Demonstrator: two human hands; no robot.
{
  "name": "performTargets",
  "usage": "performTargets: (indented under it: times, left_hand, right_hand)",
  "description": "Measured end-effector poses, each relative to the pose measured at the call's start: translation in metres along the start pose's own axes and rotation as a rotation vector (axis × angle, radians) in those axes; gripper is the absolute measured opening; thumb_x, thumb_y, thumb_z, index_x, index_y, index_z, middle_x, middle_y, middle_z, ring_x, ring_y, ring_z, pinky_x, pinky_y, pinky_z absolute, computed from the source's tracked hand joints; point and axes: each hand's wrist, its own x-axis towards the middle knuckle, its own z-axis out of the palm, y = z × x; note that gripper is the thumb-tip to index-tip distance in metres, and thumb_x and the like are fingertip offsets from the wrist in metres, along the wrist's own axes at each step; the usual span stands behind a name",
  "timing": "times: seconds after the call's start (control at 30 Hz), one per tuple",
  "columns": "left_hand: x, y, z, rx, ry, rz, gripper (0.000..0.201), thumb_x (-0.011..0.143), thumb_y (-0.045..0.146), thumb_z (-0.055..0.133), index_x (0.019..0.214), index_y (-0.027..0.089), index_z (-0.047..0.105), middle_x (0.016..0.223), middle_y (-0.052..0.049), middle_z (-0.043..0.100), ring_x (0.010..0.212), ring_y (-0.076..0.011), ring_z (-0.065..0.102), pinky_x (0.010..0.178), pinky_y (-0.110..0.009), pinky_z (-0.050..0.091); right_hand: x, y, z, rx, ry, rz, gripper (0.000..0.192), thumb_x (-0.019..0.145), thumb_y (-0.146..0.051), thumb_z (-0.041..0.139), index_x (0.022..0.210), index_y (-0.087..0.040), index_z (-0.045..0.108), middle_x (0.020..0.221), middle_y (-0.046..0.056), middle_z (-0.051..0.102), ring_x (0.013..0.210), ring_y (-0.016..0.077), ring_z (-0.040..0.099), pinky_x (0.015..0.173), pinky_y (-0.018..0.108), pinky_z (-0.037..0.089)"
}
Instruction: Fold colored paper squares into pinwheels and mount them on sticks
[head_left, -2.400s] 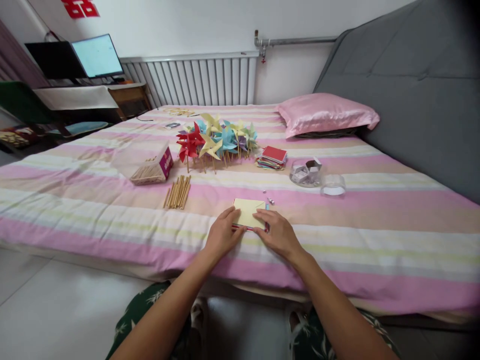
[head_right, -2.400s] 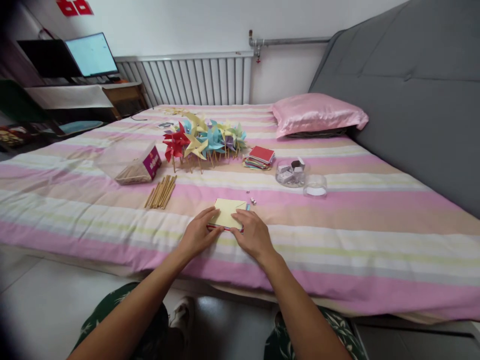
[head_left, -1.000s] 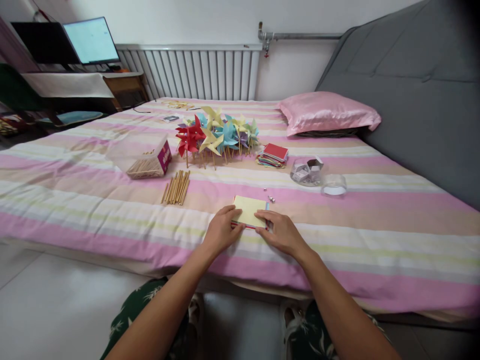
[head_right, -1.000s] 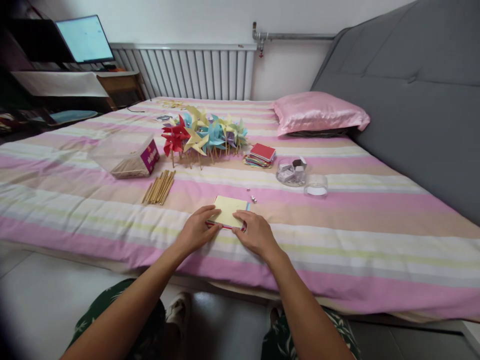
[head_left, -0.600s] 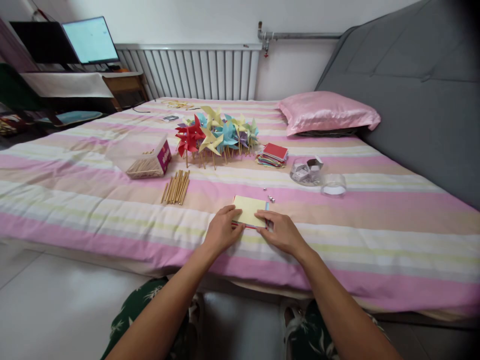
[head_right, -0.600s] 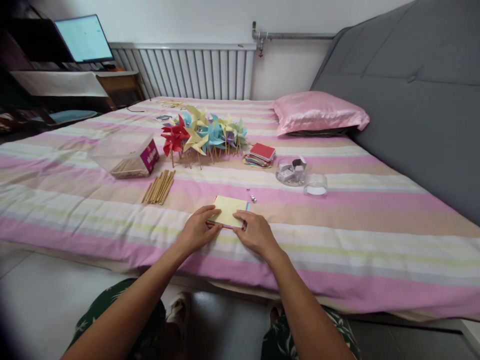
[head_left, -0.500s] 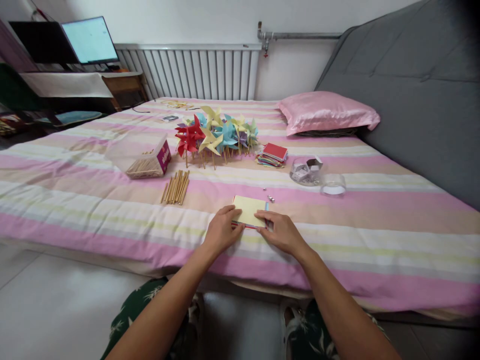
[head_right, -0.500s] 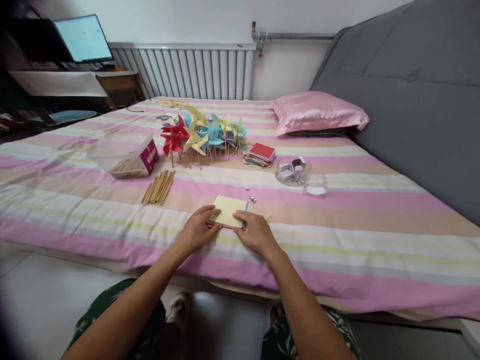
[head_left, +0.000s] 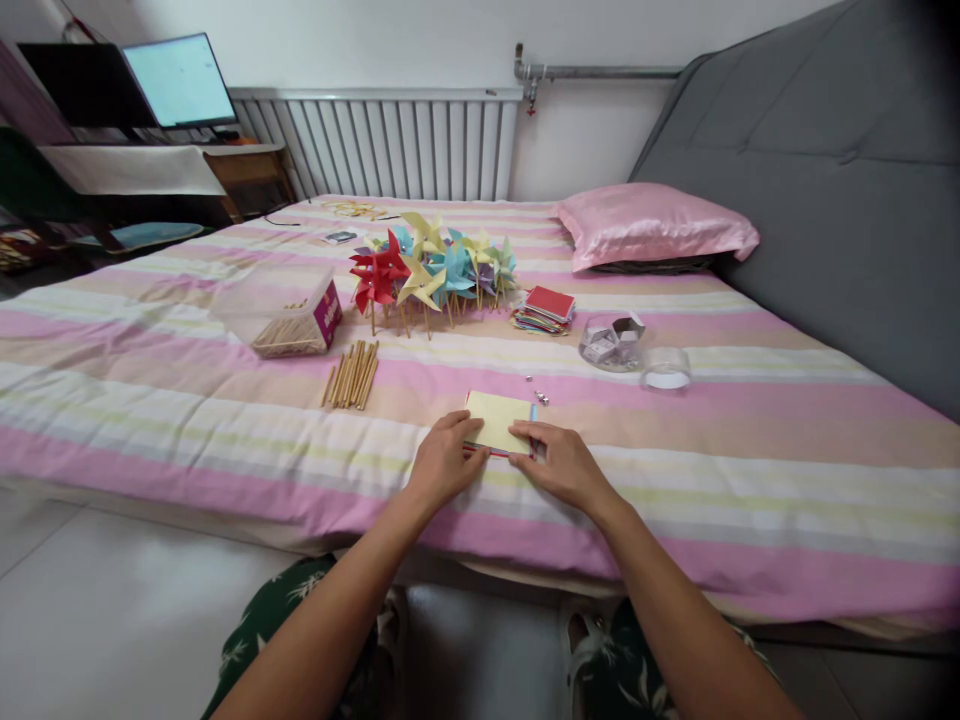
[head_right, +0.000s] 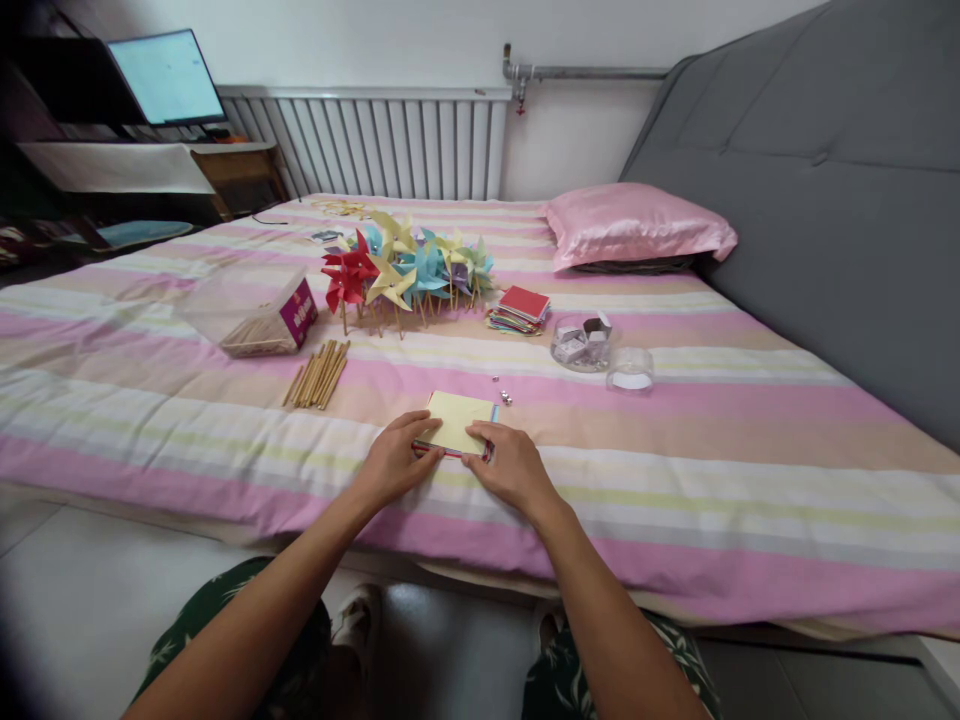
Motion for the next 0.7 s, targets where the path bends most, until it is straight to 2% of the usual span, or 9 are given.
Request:
performTargets:
  times: [0.2, 0.37, 0.7]
  left_hand:
    - [0.0001, 0.0009, 0.0001, -0.006, 0.014, 0.009, 0.036, 0.074, 0.024, 0.062, 0.109, 0.015, 0.063, 0.119, -0.015, 0.06, 0.113, -0.027, 0.055, 0.096, -0.041, 0.045]
    - [-0.0002, 0.0003, 0.0003, 0.001, 0.009, 0.005, 0.036, 0.075, 0.025, 0.061, 0.109, 0.013, 0.063, 0.119, -0.016, 0.06, 0.114, -0.0271, 0.055, 0.097, -0.04, 0.045]
    - [0.0, -0.0005, 0.0015, 0.004, 0.026, 0.015, 0.035, 0.074, 0.026, 0.062, 0.108, 0.016, 0.063, 0.118, -0.014, 0.061, 0.112, -0.0261, 0.057, 0.096, -0.041, 0.046]
  right_hand:
    - [0.0005, 0.001, 0.003, -0.058, 0.006, 0.0, 0.035, 0.073, -0.025, 0.064, 0.107, -0.02, 0.067, 0.114, 0.008, 0.067, 0.106, 0.0251, 0.062, 0.093, 0.041, 0.047]
    - [0.0008, -0.0009, 0.004, -0.081, 0.008, 0.016, 0.035, 0.073, -0.027, 0.064, 0.106, -0.018, 0.067, 0.114, 0.009, 0.067, 0.106, 0.0258, 0.062, 0.093, 0.04, 0.047]
    - [-0.0004, -0.003, 0.0055, -0.158, 0.038, 0.029, 0.028, 0.073, -0.029, 0.064, 0.1, -0.023, 0.069, 0.106, 0.005, 0.071, 0.091, 0.024, 0.067, 0.085, 0.037, 0.051]
